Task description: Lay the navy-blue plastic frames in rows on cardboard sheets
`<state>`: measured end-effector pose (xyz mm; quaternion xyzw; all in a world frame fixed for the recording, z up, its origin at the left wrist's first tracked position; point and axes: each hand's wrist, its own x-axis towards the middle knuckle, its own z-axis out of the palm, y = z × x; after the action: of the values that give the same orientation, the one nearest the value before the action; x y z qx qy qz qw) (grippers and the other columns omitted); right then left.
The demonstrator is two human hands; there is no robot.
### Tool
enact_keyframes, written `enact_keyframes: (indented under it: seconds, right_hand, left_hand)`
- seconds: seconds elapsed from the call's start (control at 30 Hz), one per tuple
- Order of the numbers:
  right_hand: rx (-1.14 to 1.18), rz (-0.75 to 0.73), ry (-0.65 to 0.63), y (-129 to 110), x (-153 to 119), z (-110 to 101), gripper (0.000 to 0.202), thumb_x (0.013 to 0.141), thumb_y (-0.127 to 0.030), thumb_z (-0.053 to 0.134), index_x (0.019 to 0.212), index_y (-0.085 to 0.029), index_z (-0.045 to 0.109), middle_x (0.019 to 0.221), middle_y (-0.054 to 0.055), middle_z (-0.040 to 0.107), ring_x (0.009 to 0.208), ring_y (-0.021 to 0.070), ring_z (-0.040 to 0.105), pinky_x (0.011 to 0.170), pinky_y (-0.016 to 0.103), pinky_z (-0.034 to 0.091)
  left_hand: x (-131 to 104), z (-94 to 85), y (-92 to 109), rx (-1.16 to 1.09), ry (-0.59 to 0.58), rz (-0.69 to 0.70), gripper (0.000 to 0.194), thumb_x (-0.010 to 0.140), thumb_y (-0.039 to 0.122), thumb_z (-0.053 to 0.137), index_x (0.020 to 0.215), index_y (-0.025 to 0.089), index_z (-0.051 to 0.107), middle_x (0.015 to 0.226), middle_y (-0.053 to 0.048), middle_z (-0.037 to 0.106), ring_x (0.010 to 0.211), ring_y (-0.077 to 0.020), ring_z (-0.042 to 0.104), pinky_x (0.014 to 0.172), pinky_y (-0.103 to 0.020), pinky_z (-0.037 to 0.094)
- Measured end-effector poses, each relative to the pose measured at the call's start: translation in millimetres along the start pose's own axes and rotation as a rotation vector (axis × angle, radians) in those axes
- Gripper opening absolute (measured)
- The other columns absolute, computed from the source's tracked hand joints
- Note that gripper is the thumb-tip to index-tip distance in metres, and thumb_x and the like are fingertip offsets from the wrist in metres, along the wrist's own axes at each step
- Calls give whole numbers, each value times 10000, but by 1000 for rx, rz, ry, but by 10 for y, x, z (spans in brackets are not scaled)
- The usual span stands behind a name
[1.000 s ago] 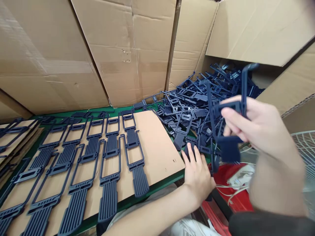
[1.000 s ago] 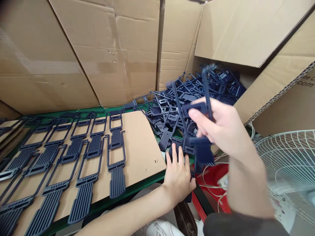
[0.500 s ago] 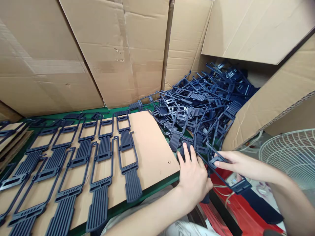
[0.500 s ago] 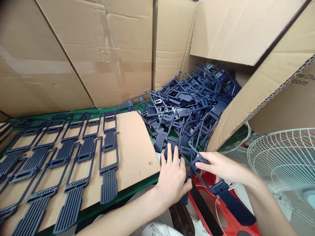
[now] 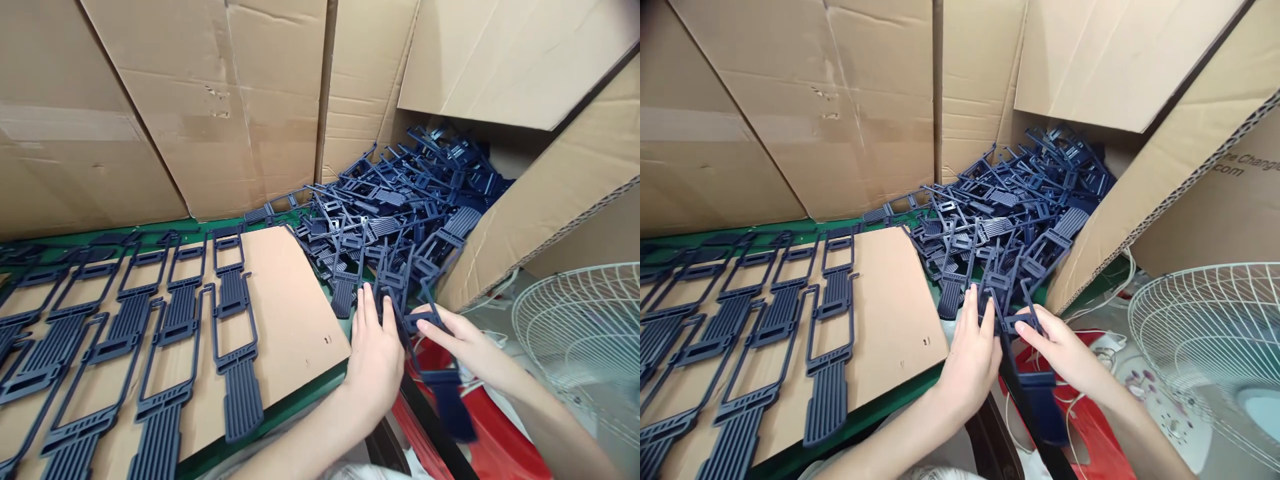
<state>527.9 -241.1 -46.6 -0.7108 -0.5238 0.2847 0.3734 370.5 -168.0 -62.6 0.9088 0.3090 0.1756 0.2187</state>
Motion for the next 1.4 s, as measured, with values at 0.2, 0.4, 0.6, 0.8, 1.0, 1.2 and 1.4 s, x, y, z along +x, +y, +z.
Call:
enact_keyframes:
  seconds: [0.2,0.4,0.6,0.8,1.0,1.2,1.4]
  right_hand:
    - [123,-88,219,56,86,257,287,888,-491,508,1011,-252,607,1039,44,622,984,227,586,904,340,468]
    - [251,-84,305,65,208,335,310,895,-497,504,1041,-238,592,1110,48,633,1056,228,572,947,337,448]
    - [75,-147,394,125,221,382,277,924,-464,460,1014,-224,567,1031,68,588,998,223,564,941,372,435]
    - [-216,-238,642,112,282,409,345,913,-483,453,1026,-202,619,1394,131,285,1375,292,228,1115,484,238]
    - [55,-229,630,75,485,352,295,923,-446,459,1059,-221,594,1172,87,594,1290,244,409,1097,448,287]
    - [97,-303,645,-22,593,265,262,868,-444,562,925,-213,674,1334,82,504,1277,269,424,1084,441,306]
    - [252,-339,537,-147,717,306,280,885,-409,560,1064,-219,661,1177,72,637,1199,243,514,1054,424,347]
  left_hand:
    - [185,94,-61,-82,86,-94,677,793,-63,344,1448,67,233,1542,-266,67,1435,-335,107,1083,-533,320]
    - [255,113,-25,-14,294,-148,637,838,33,410,1448,138,261,1549,-205,129,1427,-333,158,1062,-552,319]
    - [303,167,-25,215,393,-199,679,797,115,554,1438,139,330,1559,-209,85,1413,-424,-56,1085,-651,132]
    - [361,215,-45,236,353,-233,679,822,127,553,1451,221,316,1560,-174,137,1411,-440,19,1056,-687,155]
    - [286,193,-40,122,341,-207,662,819,97,508,1443,228,327,1565,-141,130,1422,-401,-31,1077,-674,130]
    - [204,191,-10,124,280,-167,801,686,92,578,1443,141,322,1564,-166,123,1417,-417,-49,1094,-661,90]
    - [361,139,-6,191,258,-259,794,690,-8,481,1450,161,324,1543,-167,217,1430,-364,115,1076,-649,182]
